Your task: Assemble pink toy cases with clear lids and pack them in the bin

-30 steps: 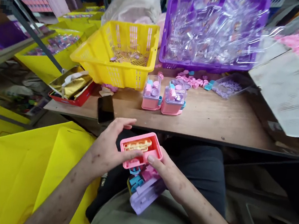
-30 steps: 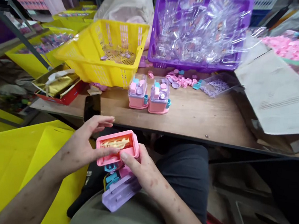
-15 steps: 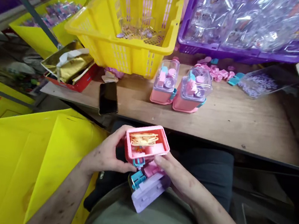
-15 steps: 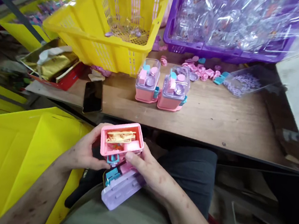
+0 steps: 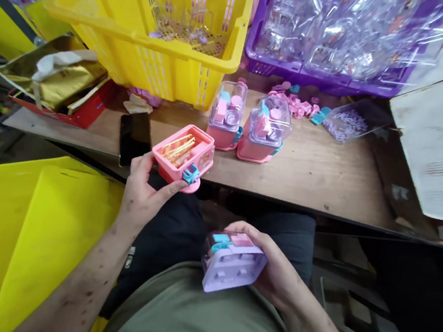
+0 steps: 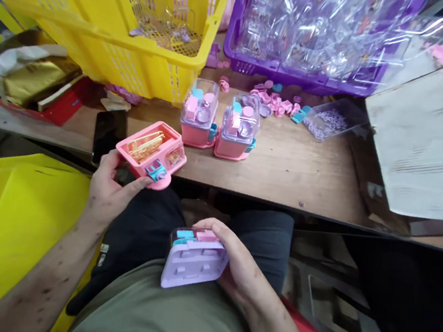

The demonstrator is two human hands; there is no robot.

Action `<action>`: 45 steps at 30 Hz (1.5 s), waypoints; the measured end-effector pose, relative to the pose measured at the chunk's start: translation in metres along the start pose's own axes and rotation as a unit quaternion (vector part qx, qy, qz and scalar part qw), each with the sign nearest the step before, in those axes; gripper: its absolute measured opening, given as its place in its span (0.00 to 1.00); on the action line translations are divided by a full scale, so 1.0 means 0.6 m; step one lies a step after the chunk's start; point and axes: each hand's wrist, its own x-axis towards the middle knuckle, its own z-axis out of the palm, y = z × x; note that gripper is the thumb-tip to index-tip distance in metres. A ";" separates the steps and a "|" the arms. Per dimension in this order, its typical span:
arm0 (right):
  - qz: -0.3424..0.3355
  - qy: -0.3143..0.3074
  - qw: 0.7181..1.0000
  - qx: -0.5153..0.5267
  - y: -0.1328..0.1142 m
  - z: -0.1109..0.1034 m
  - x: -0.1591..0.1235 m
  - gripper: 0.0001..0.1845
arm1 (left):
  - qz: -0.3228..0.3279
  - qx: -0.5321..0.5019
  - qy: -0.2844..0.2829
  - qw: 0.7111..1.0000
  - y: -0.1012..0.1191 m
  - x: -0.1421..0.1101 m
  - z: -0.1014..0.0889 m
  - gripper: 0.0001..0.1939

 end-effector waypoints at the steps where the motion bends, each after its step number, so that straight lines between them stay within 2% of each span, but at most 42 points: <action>1: -0.003 -0.003 1.000 0.009 -0.004 -0.005 -0.007 0.27 | 0.010 0.048 0.007 0.999 0.000 0.008 0.000 0.42; 4: -0.075 -0.027 0.996 -0.032 -0.034 -0.012 -0.023 0.23 | 0.024 0.114 -0.016 0.993 0.001 0.024 0.003 0.44; 6: -0.195 -0.007 0.977 -0.091 -0.070 -0.004 -0.025 0.19 | 0.025 0.152 -0.037 0.987 0.003 0.030 0.007 0.44; 7: -0.267 0.014 0.955 -0.126 -0.092 0.005 -0.021 0.17 | 0.023 0.170 -0.048 0.984 0.005 0.033 0.009 0.43; 9: -0.410 0.056 0.886 -0.208 -0.139 0.035 -0.003 0.16 | 0.015 0.194 -0.066 0.979 0.010 0.036 0.014 0.41; 11: -0.525 0.071 0.794 -0.297 -0.183 0.076 0.029 0.17 | 0.007 0.202 -0.080 0.976 0.017 0.038 0.019 0.40; 13: -0.609 0.061 0.697 -0.373 -0.216 0.117 0.073 0.16 | 0.001 0.201 -0.087 0.976 0.022 0.040 0.019 0.38; 15: -0.655 0.037 0.614 -0.439 -0.233 0.148 0.121 0.17 | -0.004 0.189 -0.103 0.977 0.023 0.046 0.012 0.37; 16: -0.664 0.018 0.582 -0.468 -0.236 0.156 0.145 0.17 | -0.004 0.179 -0.116 0.977 0.022 0.050 0.006 0.36; 18: -0.662 -0.025 0.545 -0.514 -0.236 0.161 0.184 0.21 | 0.008 0.153 -0.154 0.976 0.019 0.060 -0.013 0.34; 20: -0.637 -0.066 0.537 -0.548 -0.234 0.155 0.208 0.26 | 0.024 0.126 -0.188 0.974 0.016 0.068 -0.030 0.35; 22: -0.594 -0.100 0.551 -0.578 -0.237 0.145 0.219 0.31 | 0.024 0.108 -0.196 0.974 0.016 0.071 -0.038 0.47; 24: -0.548 -0.117 0.579 -0.592 -0.246 0.136 0.222 0.39 | 0.007 0.095 -0.167 0.981 0.020 0.069 -0.032 0.62; 26: -0.513 -0.122 0.609 -0.592 -0.259 0.131 0.220 0.49 | -0.012 0.079 -0.124 0.989 0.023 0.064 -0.017 0.68; 28: -0.483 -0.130 0.628 -0.597 -0.275 0.130 0.217 0.56 | -0.019 0.055 -0.101 0.993 0.023 0.061 -0.002 0.64; 31: -0.438 -0.165 0.637 -0.612 -0.296 0.135 0.213 0.52 | 0.002 0.000 -0.098 0.995 0.015 0.065 0.004 0.56; 34: -0.421 -0.176 0.630 -0.628 -0.309 0.142 0.213 0.46 | 0.032 -0.061 -0.115 0.991 0.006 0.075 -0.005 0.52; 39: -0.413 -0.206 0.616 -0.639 -0.321 0.156 0.225 0.45 | 0.075 -0.093 -0.146 0.982 0.003 0.093 -0.022 0.53; 45: -0.364 -0.222 0.672 -0.605 -0.340 0.179 0.236 0.40 | 0.070 -0.105 -0.171 0.977 -0.004 0.103 -0.029 0.51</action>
